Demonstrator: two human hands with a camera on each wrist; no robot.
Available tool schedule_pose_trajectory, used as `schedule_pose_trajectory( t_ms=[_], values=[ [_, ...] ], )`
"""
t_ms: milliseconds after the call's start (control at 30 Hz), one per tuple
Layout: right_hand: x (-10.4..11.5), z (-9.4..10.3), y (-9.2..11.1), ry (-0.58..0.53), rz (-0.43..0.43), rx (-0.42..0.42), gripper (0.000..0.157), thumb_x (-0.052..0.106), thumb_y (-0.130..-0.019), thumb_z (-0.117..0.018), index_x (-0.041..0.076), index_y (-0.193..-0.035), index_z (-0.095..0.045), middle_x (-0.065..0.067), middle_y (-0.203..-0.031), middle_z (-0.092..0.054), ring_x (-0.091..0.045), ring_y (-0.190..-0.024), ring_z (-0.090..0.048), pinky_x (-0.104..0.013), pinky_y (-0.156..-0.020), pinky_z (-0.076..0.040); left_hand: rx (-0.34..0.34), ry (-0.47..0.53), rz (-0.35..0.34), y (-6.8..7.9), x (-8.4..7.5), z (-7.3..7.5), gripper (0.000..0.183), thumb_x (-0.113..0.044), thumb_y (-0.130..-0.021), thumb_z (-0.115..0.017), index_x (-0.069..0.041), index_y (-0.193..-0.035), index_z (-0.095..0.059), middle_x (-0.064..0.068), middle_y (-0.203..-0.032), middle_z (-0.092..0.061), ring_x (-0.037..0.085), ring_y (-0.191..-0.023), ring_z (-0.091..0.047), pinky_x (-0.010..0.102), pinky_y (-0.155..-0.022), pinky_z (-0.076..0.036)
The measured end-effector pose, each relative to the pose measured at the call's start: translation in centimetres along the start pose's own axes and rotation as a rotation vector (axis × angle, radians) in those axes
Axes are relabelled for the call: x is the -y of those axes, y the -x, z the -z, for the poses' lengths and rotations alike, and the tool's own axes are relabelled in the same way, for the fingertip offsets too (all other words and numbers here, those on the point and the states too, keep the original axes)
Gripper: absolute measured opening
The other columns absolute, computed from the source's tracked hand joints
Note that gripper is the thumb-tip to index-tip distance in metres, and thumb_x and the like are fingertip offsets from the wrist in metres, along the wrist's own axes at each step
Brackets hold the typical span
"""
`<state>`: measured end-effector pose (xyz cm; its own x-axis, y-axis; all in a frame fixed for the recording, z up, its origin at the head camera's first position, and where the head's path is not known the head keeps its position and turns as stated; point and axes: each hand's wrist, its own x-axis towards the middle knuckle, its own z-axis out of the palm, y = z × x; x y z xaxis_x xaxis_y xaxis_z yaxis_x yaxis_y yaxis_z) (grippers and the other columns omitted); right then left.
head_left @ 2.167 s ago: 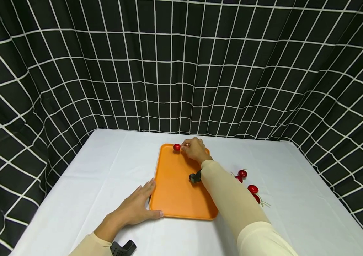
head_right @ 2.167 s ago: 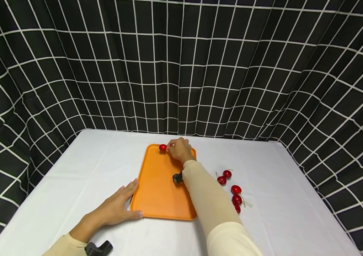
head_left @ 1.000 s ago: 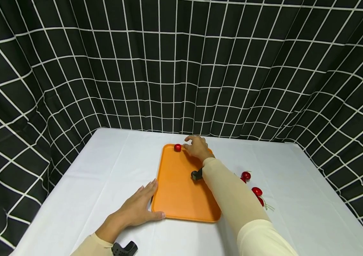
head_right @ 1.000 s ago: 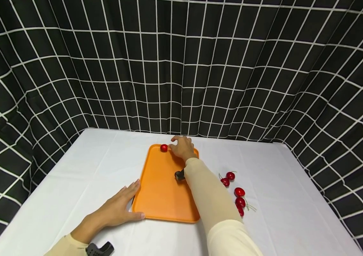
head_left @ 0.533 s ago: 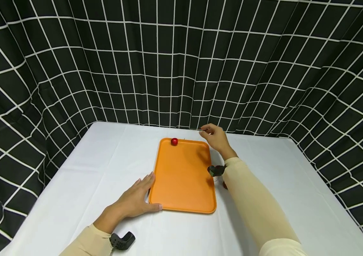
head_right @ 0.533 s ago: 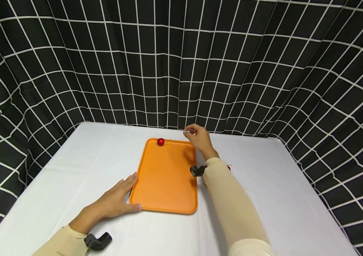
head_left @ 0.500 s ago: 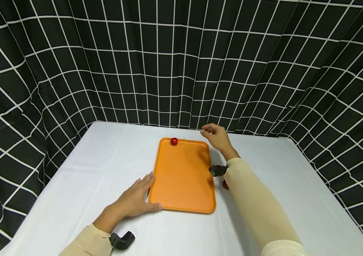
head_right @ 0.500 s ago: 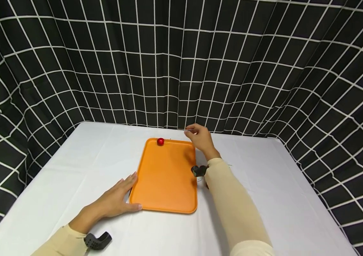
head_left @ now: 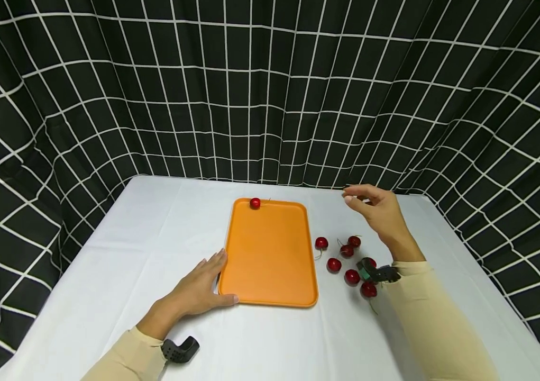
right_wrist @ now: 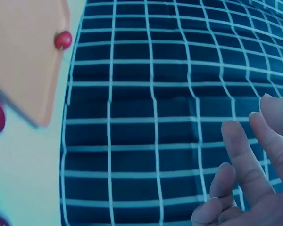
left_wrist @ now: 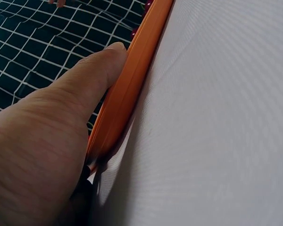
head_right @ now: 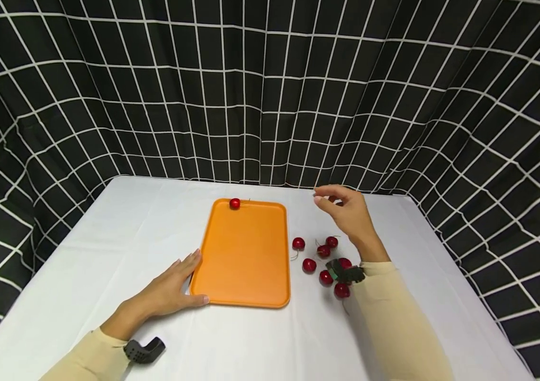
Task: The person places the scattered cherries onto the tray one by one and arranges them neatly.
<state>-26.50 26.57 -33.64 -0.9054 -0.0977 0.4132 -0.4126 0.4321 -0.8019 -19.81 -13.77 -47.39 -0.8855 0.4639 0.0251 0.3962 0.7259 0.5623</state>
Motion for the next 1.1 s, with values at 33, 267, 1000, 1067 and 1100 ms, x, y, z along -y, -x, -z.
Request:
schedule_pose_trajectory(
  t_ms=[33,267,1000,1067,1100],
  values=[
    [0.1,0.6,0.7,-0.001,-0.006,-0.011,0.026,0.019,-0.093,-0.068,0.001,-0.112,-0.070,-0.009,-0.107,-0.068,-0.026,-0.095,-0.056,-0.026,-0.072,-0.049,-0.002,-0.004,0.000,0.0,0.0,0.1,0.112,-0.070,-0.075,-0.066,-0.003,-0.153,-0.022,0.005,-0.159,-0.013,0.022,-0.144,-0.013,0.041,-0.116,-0.009],
    [-1.2,3.8,5.4,0.029,-0.075,-0.100,0.025,0.017,-0.093,-0.067,-0.001,-0.110,-0.069,-0.005,-0.102,-0.068,-0.021,-0.088,-0.050,-0.022,-0.064,-0.047,0.006,-0.009,0.001,-0.3,-0.1,0.2,0.113,-0.072,-0.075,-0.065,-0.004,-0.153,-0.019,0.005,-0.159,-0.012,0.021,-0.144,-0.012,0.040,-0.116,-0.008],
    [-9.6,4.8,11.9,0.285,-0.398,0.014,0.030,0.031,-0.092,-0.068,0.002,-0.101,-0.073,-0.008,-0.093,-0.068,-0.017,-0.086,-0.052,-0.028,-0.070,-0.041,0.010,0.012,-0.012,-0.3,-0.1,-0.2,0.113,-0.070,-0.075,-0.066,-0.003,-0.153,-0.019,0.006,-0.159,-0.012,0.020,-0.144,-0.012,0.040,-0.116,-0.008],
    [-9.7,4.8,11.9,0.283,-0.412,0.046,0.030,0.030,-0.092,-0.068,0.002,-0.101,-0.073,-0.008,-0.093,-0.069,-0.016,-0.088,-0.054,-0.029,-0.073,-0.042,0.016,0.008,-0.005,-0.3,-0.1,-0.1,0.113,-0.071,-0.075,-0.065,-0.003,-0.153,-0.019,0.005,-0.159,-0.011,0.019,-0.144,-0.011,0.039,-0.116,-0.007],
    [-9.7,4.7,11.9,0.277,-0.417,0.062,0.029,0.030,-0.092,-0.068,0.002,-0.100,-0.074,-0.008,-0.094,-0.069,-0.016,-0.090,-0.054,-0.030,-0.074,-0.042,0.017,0.009,-0.003,-0.3,0.0,-0.1,0.113,-0.070,-0.075,-0.065,-0.003,-0.153,-0.018,0.005,-0.159,-0.011,0.019,-0.144,-0.011,0.040,-0.116,-0.007]
  ],
)
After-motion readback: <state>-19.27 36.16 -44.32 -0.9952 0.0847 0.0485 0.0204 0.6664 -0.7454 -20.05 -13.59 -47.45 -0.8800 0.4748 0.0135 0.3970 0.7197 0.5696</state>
